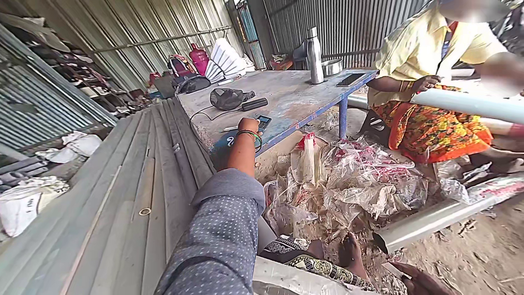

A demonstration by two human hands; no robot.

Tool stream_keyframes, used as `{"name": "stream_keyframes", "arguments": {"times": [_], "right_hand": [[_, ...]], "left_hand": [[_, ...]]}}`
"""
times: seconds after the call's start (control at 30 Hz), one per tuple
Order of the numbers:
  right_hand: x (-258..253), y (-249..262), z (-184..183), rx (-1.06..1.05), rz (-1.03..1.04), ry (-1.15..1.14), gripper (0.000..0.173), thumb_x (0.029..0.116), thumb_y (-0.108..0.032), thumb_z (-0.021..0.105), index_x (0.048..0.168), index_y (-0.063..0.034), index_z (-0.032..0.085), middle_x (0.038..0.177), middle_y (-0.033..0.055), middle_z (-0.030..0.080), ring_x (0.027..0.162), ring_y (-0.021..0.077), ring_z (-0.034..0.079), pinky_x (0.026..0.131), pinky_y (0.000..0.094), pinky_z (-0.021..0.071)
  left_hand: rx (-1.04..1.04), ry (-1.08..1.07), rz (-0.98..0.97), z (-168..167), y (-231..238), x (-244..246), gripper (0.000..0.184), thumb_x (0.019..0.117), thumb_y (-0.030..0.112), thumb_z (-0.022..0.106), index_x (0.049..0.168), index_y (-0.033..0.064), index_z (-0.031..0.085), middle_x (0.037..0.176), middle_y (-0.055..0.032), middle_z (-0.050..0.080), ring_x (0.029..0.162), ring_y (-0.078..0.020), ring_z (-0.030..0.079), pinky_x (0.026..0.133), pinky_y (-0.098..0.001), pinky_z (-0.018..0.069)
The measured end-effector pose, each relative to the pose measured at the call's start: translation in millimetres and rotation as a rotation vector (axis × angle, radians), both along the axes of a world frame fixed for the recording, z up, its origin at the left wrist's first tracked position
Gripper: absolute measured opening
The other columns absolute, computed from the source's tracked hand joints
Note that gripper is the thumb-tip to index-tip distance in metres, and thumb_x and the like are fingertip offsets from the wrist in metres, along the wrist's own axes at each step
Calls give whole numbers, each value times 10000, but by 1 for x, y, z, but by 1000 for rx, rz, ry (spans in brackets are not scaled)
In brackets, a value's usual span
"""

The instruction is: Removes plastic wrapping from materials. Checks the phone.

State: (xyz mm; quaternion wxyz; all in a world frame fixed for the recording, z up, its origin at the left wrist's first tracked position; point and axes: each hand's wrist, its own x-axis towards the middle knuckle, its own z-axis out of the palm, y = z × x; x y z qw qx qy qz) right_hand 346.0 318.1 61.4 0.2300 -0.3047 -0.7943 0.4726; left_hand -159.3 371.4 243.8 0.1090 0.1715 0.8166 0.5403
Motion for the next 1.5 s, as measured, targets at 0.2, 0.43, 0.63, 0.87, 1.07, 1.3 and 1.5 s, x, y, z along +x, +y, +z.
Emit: {"name": "stream_keyframes", "arguments": {"times": [0.2,0.43,0.63,0.87,1.07,1.3,1.5], "right_hand": [[5,2,6,-1,-10,4,347,1032,-102,501,1296,74,642,777,114,671,638,140,599,637,342,519],[3,5,10,-82,22,42,361,1041,-95,484,1319,106,596,830,76,664,673,34,566,666,229,499],[1,2,11,-173,-7,43,343,1015,-9,458,1290,177,542,824,-11,632,693,-82,541,694,115,476],[-15,0,21,-267,18,26,326,998,36,427,1260,214,505,794,-35,603,703,-82,550,728,107,473],[-69,-23,45,-412,93,-25,315,1024,-12,461,1280,155,537,980,87,676,840,11,646,825,154,511],[-93,-47,36,-447,3,-151,301,1033,-22,440,1269,142,532,969,79,654,844,14,634,837,151,494],[-139,-88,40,-255,-188,-367,288,1055,7,404,1192,244,493,981,201,587,818,51,584,771,120,448]], "left_hand": [[19,-2,-71,-9,25,7,428,1060,101,532,1459,-37,461,1512,-255,444,1325,-356,526,1030,-492,492],[-90,86,-78,-11,27,6,454,1010,98,615,1432,-27,504,1433,-247,531,1265,-355,574,1002,-509,505],[203,-8,-119,20,-24,16,411,1030,49,554,1438,47,500,1391,-152,519,1066,-194,579,837,-309,512],[616,210,43,13,-210,-5,403,1062,70,488,1463,78,444,1209,-100,593,936,-156,677,745,-280,592],[471,-153,371,-116,-343,-6,285,1052,101,525,1336,74,517,1096,-57,608,866,-121,658,752,-294,579],[393,-663,516,-273,-336,28,303,1022,107,592,1306,41,510,1008,-98,539,723,-133,515,635,-264,461],[372,-762,451,-317,-312,40,384,1042,60,546,1415,15,467,1207,-183,566,867,-199,574,739,-314,502]]}}
